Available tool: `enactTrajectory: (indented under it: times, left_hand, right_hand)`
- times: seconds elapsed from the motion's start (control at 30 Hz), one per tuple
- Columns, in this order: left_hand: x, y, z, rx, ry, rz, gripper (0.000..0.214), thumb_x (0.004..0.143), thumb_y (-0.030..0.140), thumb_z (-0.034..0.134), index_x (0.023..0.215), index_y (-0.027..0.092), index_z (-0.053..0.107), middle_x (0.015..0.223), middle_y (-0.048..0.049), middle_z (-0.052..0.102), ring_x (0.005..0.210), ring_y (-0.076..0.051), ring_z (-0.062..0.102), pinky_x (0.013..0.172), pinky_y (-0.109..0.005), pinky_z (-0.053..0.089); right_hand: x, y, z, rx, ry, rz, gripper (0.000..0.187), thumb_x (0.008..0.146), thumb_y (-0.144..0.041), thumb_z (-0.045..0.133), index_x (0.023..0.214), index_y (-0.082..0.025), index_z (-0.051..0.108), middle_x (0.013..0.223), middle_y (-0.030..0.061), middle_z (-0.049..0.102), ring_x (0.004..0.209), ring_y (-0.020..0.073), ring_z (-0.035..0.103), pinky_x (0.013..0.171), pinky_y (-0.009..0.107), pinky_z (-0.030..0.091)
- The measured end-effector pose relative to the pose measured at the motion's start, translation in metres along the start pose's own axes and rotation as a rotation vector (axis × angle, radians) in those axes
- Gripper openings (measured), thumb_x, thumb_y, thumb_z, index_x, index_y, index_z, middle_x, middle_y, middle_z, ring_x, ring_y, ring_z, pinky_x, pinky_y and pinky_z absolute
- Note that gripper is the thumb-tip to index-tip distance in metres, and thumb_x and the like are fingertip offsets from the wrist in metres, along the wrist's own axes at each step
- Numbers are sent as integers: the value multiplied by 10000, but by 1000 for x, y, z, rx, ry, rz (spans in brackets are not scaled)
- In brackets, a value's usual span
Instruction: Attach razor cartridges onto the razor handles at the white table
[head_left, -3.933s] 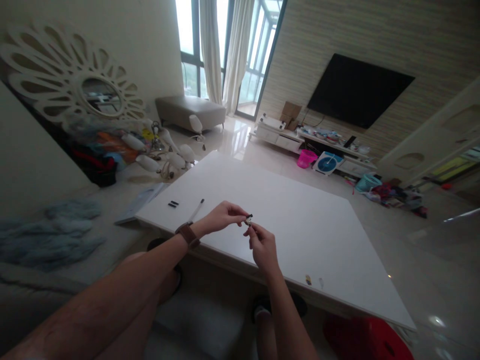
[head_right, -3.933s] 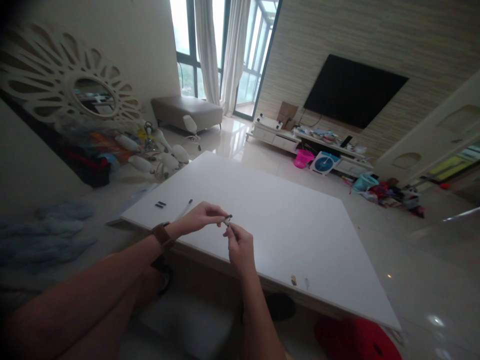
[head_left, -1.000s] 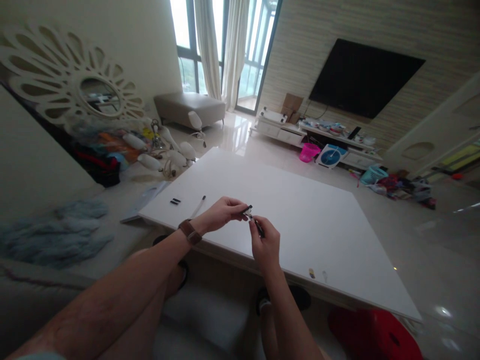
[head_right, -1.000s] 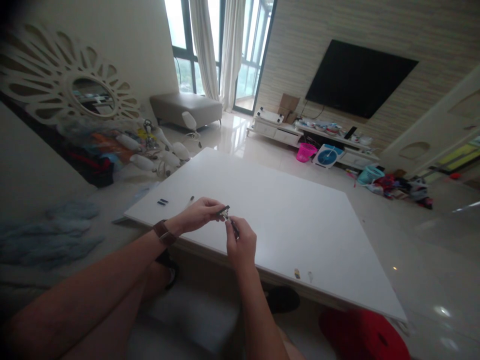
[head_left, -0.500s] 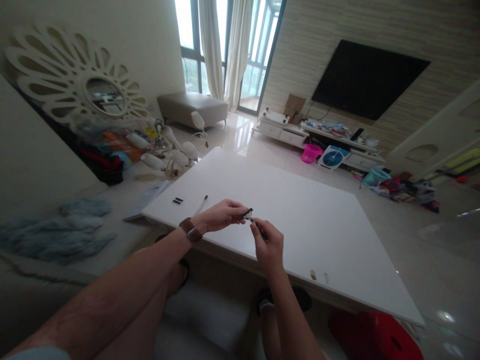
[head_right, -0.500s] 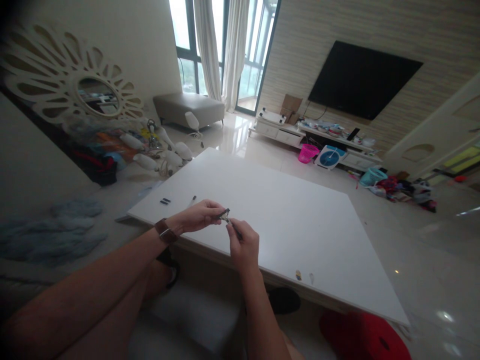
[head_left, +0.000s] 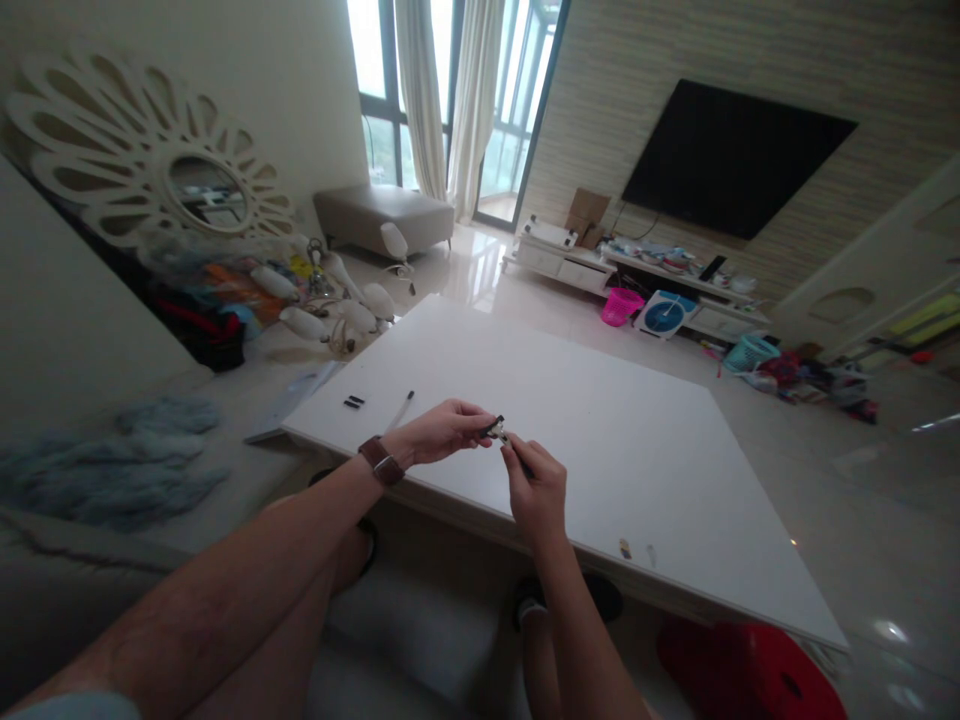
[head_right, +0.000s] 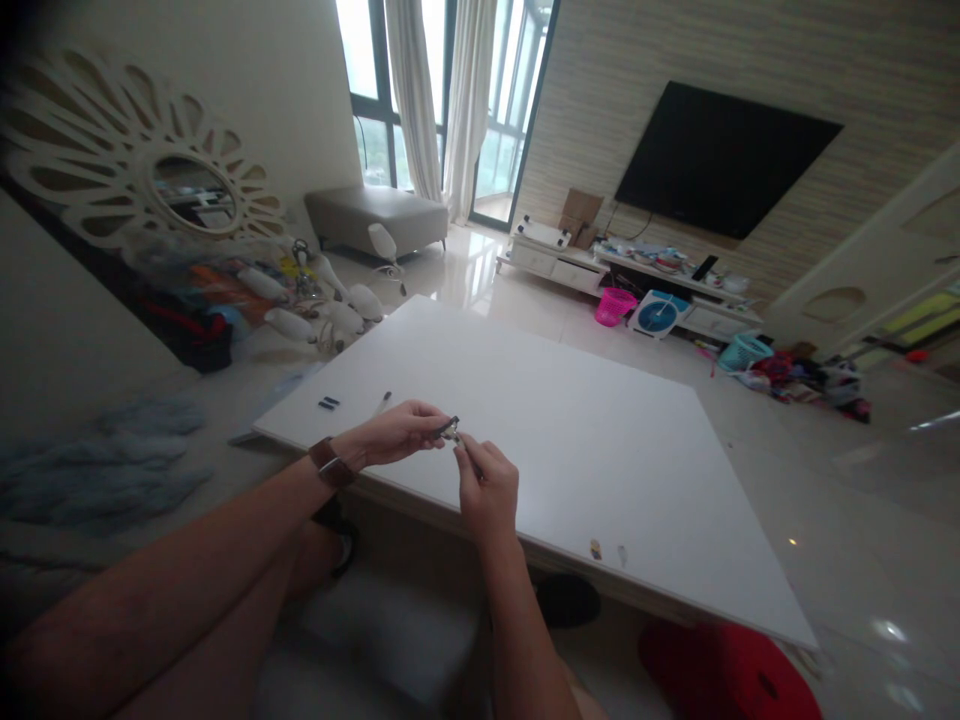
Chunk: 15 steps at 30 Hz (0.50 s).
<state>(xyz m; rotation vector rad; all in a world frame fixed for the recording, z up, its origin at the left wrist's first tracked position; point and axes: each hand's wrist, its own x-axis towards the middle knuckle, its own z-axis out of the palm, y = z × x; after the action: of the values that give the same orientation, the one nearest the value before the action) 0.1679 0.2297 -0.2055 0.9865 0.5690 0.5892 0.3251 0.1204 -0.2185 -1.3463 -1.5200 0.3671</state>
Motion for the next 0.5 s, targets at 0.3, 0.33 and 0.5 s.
enactTrajectory:
  times: [0.3, 0.33, 0.5]
  left_hand:
    - [0, -1, -1, -6, 9, 5, 271, 701, 326, 835, 786, 89, 735, 746, -71, 707, 629, -90, 612, 604, -205, 466]
    - [0, -1, -1, -4, 17, 6, 276, 700, 327, 836, 790, 86, 735, 746, -73, 707, 632, -91, 615, 604, -203, 466]
    - [-1, -2, -2, 3, 23, -2, 288, 718, 345, 823, 797, 83, 734, 745, -74, 703, 650, -89, 617, 604, -193, 456]
  right_hand:
    - [1, 1, 1, -5, -3, -10, 293, 961, -314, 510, 1128, -213, 729, 744, 26, 614, 646, 141, 536, 611, 269, 404]
    - [1, 2, 1, -10, -2, -11, 291, 961, -311, 511, 1125, -213, 729, 749, 27, 618, 649, 141, 538, 614, 269, 404]
    - [2, 5, 2, 8, -3, -8, 274, 958, -298, 522, 1113, -216, 733, 760, 29, 633, 652, 143, 547, 611, 271, 403]
